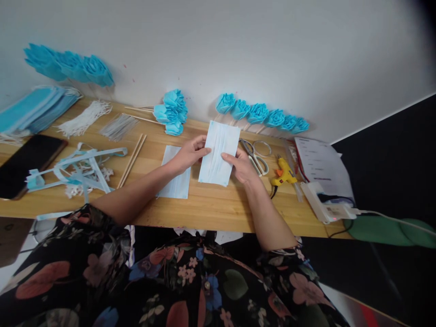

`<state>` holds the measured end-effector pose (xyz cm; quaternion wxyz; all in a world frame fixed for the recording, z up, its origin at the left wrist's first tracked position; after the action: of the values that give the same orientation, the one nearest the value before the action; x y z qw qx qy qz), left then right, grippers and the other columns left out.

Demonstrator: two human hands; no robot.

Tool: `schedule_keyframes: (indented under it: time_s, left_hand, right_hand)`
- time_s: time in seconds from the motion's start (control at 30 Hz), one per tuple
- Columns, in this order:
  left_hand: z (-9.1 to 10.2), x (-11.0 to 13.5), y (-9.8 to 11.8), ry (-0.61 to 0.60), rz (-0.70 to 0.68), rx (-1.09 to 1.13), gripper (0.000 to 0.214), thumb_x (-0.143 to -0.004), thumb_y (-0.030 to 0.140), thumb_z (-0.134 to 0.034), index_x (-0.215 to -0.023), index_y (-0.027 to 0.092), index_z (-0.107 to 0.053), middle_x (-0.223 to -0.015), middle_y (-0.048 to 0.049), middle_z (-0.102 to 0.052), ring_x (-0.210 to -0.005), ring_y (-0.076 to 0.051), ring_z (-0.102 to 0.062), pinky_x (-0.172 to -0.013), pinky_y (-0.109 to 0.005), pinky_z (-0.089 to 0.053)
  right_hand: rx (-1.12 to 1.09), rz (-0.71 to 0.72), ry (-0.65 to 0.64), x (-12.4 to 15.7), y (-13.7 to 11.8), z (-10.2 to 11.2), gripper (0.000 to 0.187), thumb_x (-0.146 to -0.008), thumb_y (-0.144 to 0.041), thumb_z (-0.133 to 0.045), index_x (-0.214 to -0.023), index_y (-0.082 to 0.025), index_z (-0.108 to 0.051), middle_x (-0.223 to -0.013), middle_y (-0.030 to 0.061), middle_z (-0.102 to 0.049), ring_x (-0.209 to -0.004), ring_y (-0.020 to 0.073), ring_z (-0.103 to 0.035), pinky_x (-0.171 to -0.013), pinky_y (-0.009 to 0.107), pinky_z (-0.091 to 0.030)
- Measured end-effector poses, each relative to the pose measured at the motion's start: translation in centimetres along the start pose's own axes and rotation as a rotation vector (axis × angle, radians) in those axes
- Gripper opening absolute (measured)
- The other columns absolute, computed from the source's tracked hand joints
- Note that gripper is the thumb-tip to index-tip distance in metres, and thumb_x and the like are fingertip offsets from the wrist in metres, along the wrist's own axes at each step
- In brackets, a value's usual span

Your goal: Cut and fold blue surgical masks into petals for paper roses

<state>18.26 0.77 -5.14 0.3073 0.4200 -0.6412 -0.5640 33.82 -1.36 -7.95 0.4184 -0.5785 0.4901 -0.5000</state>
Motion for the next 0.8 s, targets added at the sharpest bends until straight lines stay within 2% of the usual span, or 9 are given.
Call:
schedule_keyframes:
  time_s: [0.1,0.17,0.3,0.47,0.67,0.8]
  left_hand:
    - [-0.4,0.1,-0.3,-0.009,0.014,-0.006,0.037,-0.084,0.040,-0.068,-0.110,0.016,-0.063,-0.106,-0.0089,-0.070,-0.101,-0.024,-0.066,-0.085,-0.036,-0.053]
    - [-0.5,0.1,-0.8,-0.006,0.016,-0.029,0.043,-0.080,0.041,-0.073,-0.113,0.015,-0.062,-0.111,-0.0104,-0.070,-0.106,-0.026,-0.065,-0.090,-0.039,-0.051]
    - [-0.1,0.0,-1.8,0.027,0.040,-0.083,0.051,-0.071,0.036,-0.080,-0.113,0.014,-0.062,-0.115,-0.0123,-0.070,-0.107,-0.028,-0.064,-0.092,-0.042,-0.050]
    - [0.7,0.0,-1.5,0.088,0.019,-0.034,0.050,-0.073,0.035,-0.078,-0.115,0.014,-0.061,-0.118,-0.0129,-0.070,-0.110,-0.028,-0.064,-0.094,-0.043,-0.051]
    - [0.4,0.2,-1.4,0.080,0.036,-0.029,0.047,-0.075,0.039,-0.076,-0.113,0.013,-0.064,-0.116,-0.0137,-0.072,-0.109,-0.030,-0.066,-0.093,-0.044,-0.052]
    - [0.4,0.3,-1.7,0.079,0.055,-0.056,0.046,-0.073,0.034,-0.075,-0.112,0.011,-0.065,-0.118,-0.0146,-0.072,-0.110,-0.031,-0.067,-0.095,-0.046,-0.052]
  right_hand:
    - [0.019,0.013,-0.021,-0.1,0.3,-0.1,0.050,-0.058,-0.045,-0.090,-0.099,-0.023,-0.072,-0.094,0.0020,-0.079,-0.086,0.0228,-0.072,-0.082,0.039,-0.057]
    - [0.028,0.022,-0.037,-0.1,0.4,-0.3,0.050,-0.060,-0.045,-0.090,-0.101,-0.023,-0.072,-0.095,0.0017,-0.079,-0.087,0.0223,-0.071,-0.083,0.039,-0.057]
    - [0.044,0.052,-0.065,0.1,-0.1,-0.7,0.046,-0.064,-0.045,-0.087,-0.102,-0.024,-0.073,-0.094,0.0010,-0.078,-0.086,0.0207,-0.070,-0.082,0.037,-0.057]
    - [0.012,0.080,-0.081,0.3,-1.0,-0.7,0.037,-0.072,-0.048,-0.082,-0.101,-0.026,-0.072,-0.095,-0.0003,-0.076,-0.081,0.0169,-0.068,-0.074,0.033,-0.057]
    - [0.019,0.075,-0.115,0.1,-0.6,-0.9,0.039,-0.070,-0.044,-0.084,-0.103,-0.027,-0.072,-0.095,-0.0015,-0.077,-0.081,0.0163,-0.068,-0.072,0.030,-0.055]
    - [0.017,0.054,-0.122,0.1,-0.3,-1.1,0.043,-0.068,-0.045,-0.086,-0.104,-0.027,-0.072,-0.097,-0.0011,-0.077,-0.085,0.0186,-0.069,-0.075,0.032,-0.055]
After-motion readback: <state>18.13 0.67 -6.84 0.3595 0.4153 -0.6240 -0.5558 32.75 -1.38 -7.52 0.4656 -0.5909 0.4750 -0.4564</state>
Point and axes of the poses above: each hand's wrist, its own x-axis away from the middle knuckle, its own z-axis out of the back of the hand, y = z × x, the point moved 9 cm from there along -x, towards the middle knuckle
